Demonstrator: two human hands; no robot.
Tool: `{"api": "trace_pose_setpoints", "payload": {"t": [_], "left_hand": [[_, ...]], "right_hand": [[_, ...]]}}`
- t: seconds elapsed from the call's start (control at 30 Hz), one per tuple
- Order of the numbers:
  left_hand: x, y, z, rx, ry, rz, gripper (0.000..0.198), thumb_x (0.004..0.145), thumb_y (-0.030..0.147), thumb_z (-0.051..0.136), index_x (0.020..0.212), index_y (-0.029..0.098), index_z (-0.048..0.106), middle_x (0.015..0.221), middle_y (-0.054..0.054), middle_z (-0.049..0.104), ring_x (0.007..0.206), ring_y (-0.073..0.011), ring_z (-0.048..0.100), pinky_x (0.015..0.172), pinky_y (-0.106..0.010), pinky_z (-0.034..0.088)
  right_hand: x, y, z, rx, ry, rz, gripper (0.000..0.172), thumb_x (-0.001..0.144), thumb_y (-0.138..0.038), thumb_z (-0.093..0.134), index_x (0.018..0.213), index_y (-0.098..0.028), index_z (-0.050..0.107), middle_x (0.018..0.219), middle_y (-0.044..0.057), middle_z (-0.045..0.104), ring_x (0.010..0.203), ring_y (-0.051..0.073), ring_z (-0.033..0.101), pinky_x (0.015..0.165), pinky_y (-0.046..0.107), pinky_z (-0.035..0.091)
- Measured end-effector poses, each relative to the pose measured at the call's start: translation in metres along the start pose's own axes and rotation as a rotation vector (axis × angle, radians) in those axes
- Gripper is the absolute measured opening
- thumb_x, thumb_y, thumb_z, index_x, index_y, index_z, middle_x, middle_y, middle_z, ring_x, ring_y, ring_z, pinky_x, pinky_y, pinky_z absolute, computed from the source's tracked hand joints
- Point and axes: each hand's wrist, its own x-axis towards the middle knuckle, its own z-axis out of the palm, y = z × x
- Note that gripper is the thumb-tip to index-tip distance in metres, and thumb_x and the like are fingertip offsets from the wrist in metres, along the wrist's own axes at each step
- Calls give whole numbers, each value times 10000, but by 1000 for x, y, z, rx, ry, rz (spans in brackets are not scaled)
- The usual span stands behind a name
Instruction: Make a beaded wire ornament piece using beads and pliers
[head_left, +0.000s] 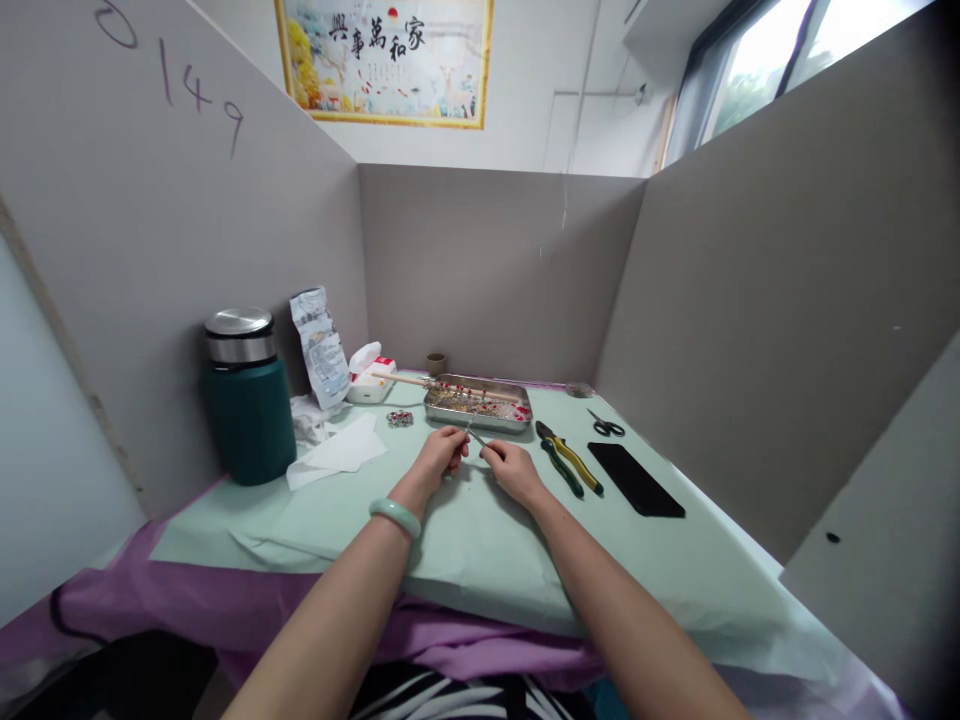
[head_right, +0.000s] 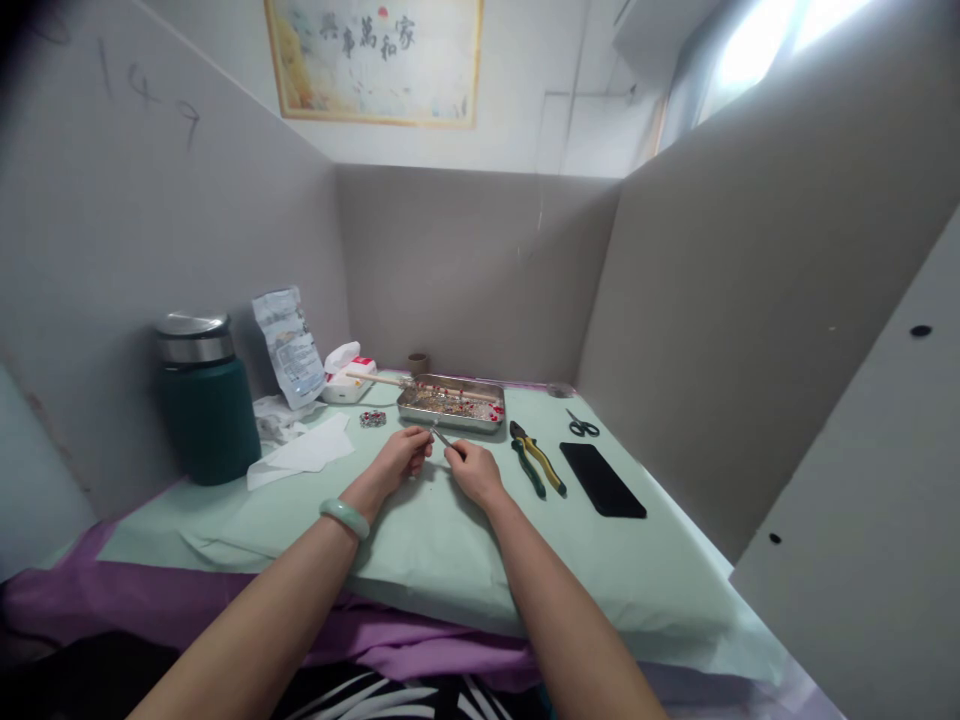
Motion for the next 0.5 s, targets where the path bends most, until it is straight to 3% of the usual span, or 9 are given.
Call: {"api": "trace_pose_setpoints", "payload": {"t": [0.23,0.5], "left_hand": [[2,-1,-2,-38,-61,-16,130,708,234,536,618,179,462,533,27,490,363,-50,311,345,-191,222],[1,-2,3,108,-14,48,149,771,279,496,669,172,516,536,30,499,356,-57,326,341,-199,248]], "right_hand": [[0,0,-1,36,-23,-22,288,825,-364,444,718,-201,657,673,6,619,679,170,541,617,244,326],[-1,-1,0,1,-20,-19,297,825,-355,438,703,-194,656,661,8,618,662,164,530,600,241,322]]}}
